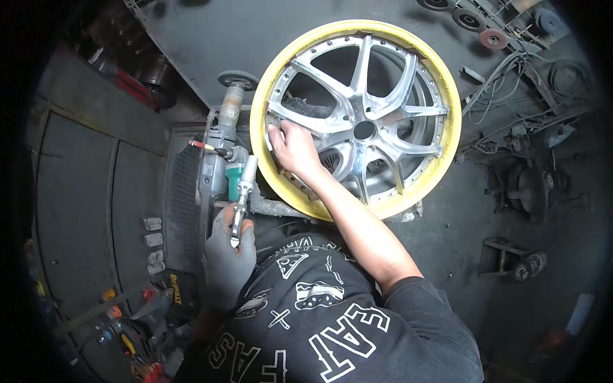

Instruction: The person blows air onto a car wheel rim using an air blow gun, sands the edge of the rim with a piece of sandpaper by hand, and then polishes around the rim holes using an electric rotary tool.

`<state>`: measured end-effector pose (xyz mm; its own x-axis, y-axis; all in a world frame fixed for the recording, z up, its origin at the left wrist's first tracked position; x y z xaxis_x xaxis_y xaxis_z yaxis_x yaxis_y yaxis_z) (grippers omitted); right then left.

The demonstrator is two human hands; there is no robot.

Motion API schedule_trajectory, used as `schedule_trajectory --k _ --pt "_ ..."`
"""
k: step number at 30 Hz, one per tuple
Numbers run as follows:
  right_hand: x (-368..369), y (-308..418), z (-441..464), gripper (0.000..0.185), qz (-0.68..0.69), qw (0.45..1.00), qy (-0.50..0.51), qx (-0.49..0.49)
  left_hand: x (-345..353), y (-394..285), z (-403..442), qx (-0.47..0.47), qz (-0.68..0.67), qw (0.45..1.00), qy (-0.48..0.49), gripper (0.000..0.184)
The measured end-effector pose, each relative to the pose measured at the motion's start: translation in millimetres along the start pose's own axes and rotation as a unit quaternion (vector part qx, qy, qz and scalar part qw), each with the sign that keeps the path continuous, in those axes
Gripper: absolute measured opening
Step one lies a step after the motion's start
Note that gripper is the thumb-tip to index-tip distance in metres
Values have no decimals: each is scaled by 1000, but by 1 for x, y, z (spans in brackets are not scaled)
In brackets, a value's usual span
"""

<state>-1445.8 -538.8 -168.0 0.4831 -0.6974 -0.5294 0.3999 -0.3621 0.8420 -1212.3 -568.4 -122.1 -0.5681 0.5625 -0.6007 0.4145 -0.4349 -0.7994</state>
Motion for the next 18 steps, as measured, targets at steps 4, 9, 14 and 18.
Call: schedule_trajectory --k 4,9,14,18 --pt "4 -4 31 28 -101 993 -58 11 2 -7 0 60 19 998 -19 39" --pt "8 -3 58 29 -101 991 -63 66 0 -17 0 98 37 994 -14 39" --pt "11 -1 65 28 -101 989 -80 78 3 -9 -2 102 48 993 -31 37" --pt "-6 18 34 29 -24 994 -105 36 -1 -21 3 100 43 992 -65 30"
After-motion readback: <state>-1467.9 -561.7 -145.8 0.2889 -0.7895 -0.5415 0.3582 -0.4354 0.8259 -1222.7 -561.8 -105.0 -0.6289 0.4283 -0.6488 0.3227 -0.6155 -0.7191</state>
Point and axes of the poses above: each hand's wrist, its own z-axis towards the middle knuckle, its own x-axis out of the palm, y = z × x, the point moved 7 cm from there along z, towards the middle knuckle, and after that the axes turned 2 degrees about -y, right-handed, at the moved point
